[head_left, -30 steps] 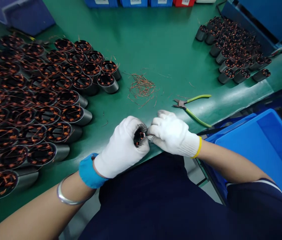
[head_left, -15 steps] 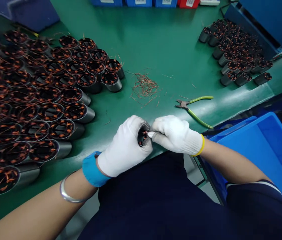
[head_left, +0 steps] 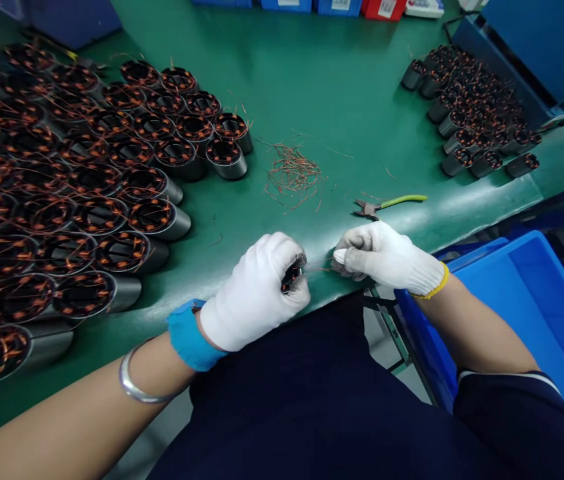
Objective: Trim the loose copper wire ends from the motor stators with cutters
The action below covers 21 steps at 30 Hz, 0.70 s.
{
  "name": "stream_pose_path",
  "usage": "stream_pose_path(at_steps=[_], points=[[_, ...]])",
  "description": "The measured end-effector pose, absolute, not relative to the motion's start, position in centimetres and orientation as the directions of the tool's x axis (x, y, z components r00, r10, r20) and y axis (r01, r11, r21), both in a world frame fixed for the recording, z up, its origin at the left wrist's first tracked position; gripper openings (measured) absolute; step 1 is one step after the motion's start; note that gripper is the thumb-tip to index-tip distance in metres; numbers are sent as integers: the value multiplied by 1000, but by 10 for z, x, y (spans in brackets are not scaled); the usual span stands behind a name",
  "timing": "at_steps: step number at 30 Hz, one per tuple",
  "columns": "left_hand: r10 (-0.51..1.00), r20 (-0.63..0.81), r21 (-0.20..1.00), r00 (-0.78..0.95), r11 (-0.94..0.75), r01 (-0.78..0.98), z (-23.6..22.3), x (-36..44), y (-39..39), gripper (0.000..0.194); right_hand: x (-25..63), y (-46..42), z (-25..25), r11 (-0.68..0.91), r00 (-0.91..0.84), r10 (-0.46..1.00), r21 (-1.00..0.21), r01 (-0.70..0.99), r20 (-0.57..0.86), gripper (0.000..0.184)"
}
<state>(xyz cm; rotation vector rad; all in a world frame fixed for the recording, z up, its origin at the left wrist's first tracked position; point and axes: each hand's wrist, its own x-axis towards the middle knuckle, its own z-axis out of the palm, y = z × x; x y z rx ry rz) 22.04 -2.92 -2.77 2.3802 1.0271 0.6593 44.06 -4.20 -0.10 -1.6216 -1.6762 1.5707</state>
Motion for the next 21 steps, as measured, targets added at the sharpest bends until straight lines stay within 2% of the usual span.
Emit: stream_pose_path(at_steps=[3, 5, 8, 10, 12, 14, 17, 21], points=[[748, 259, 573, 612, -628, 526, -30, 221, -29, 11, 441, -40, -1, -238, -321, 849, -846, 478, -420, 24], [737, 276, 565, 617, -644, 516, -31, 221, -29, 11, 440, -38, 0, -187, -294, 887, -859, 476, -356, 25], [720, 295, 549, 628, -666, 505, -31, 220, -30, 11, 437, -32, 2, -148, -265, 930, -918, 368, -256, 32], [717, 299, 541, 630, -671, 507, -31, 220, -30, 11, 435, -27, 2, -194, -350, 897, -951, 242, -271, 48], [722, 298, 540, 624, -667, 513, -32, 220, -31, 10, 432, -22, 2, -254, -494, 805, -944, 211, -327, 53], [728, 300, 538, 616, -663, 521, -33, 220, -31, 8, 427, -17, 1, -270, -584, 707, -916, 298, -399, 43], [730, 295, 535, 617, -661, 527, -34, 221, -31, 5, 419, -12, 0, -281, -617, 605, -860, 426, -504, 26], [773, 248, 531, 584, -613, 585, -32, 220, -31, 10, 409, -12, 1, -400, -602, 571, -829, 390, -558, 22]])
